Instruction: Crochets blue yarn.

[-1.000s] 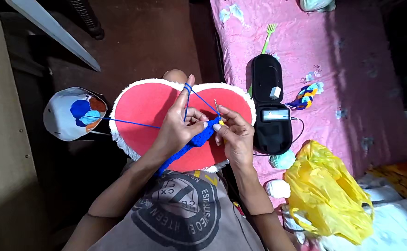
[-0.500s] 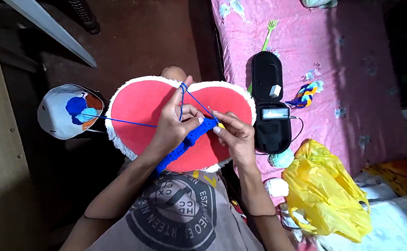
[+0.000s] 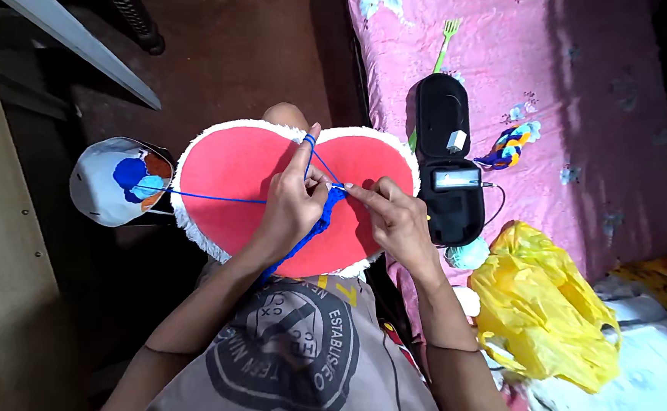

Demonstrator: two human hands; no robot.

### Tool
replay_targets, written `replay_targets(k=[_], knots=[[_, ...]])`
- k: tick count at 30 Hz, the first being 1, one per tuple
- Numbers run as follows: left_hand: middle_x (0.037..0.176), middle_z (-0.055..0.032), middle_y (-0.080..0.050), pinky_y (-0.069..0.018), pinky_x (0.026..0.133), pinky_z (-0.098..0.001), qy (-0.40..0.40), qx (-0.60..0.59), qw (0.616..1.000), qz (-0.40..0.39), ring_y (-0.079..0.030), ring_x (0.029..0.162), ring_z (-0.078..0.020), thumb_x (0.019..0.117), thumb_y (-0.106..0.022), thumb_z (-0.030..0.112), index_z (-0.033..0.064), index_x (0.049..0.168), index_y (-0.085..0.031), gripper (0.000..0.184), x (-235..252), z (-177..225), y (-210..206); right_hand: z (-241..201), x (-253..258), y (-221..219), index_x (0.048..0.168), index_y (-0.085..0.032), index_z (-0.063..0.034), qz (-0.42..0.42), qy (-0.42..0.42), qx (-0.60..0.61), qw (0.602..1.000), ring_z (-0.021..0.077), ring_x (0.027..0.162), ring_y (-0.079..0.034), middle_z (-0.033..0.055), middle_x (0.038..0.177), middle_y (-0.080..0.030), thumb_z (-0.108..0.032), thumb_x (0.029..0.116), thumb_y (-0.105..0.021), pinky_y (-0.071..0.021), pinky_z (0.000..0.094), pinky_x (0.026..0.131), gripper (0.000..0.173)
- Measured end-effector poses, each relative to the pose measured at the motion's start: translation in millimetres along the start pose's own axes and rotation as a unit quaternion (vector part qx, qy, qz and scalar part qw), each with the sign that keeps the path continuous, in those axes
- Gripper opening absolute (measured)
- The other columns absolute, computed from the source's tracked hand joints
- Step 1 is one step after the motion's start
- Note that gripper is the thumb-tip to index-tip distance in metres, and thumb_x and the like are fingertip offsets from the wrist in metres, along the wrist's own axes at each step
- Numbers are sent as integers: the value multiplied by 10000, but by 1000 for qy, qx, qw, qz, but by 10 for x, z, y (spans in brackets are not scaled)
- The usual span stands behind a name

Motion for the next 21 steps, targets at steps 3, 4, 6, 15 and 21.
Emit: replay_targets(k=[3,4,6,15,21], knots=[[771,-1,-671,-438,435,-190,-10,13,1000,3,-556,524,-54,928,-619,-23,131,1626,-255,802,1,-6,-12,-36,-16,-18,1201,-784,-148,8,2,-30,1000,181,593,-571,87,826,-610,31,870,-591,-433,308,460,423],[771,-2,-669,-438,436,-193,-8,19,1000,3,-555,523,-58,930,-619,-20,130,1624,-261,796,3,-4,-14,-46,-21,-25,1203,-783,-146,10,2,-36,999,185,595,-577,92,832,-613,33,867,-594,-437,309,460,424],[759,-6,-654,-430,428,-193,-5,26,1000,6,-542,510,-62,928,-619,-21,128,1620,-274,787,9,0,-17,-65,-34,-36,1198,-783,-134,18,4,-44,999,192,592,-581,98,832,-612,41,855,-596,-438,310,452,428],[742,3,-654,-452,442,-190,-4,24,1000,5,-564,521,-57,909,-641,-20,120,1609,-283,799,24,-8,-47,43,-105,-67,1218,-770,-121,41,-4,2,999,174,612,-573,87,837,-610,16,881,-589,-442,308,469,407],[915,-17,-723,-535,537,-185,24,-103,991,-77,-664,664,-75,885,-612,-97,180,1645,-182,916,38,-57,-35,198,-104,-65,1207,-775,-129,27,-38,119,992,97,634,-538,38,823,-592,-20,926,-590,-445,264,526,354]])
Point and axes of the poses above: each hand's wrist, its own x-axis towards the middle knuckle, its own y-axis out of the back of the hand, z = x × y, the point moved 9 cm from there along x, towards the middle knuckle
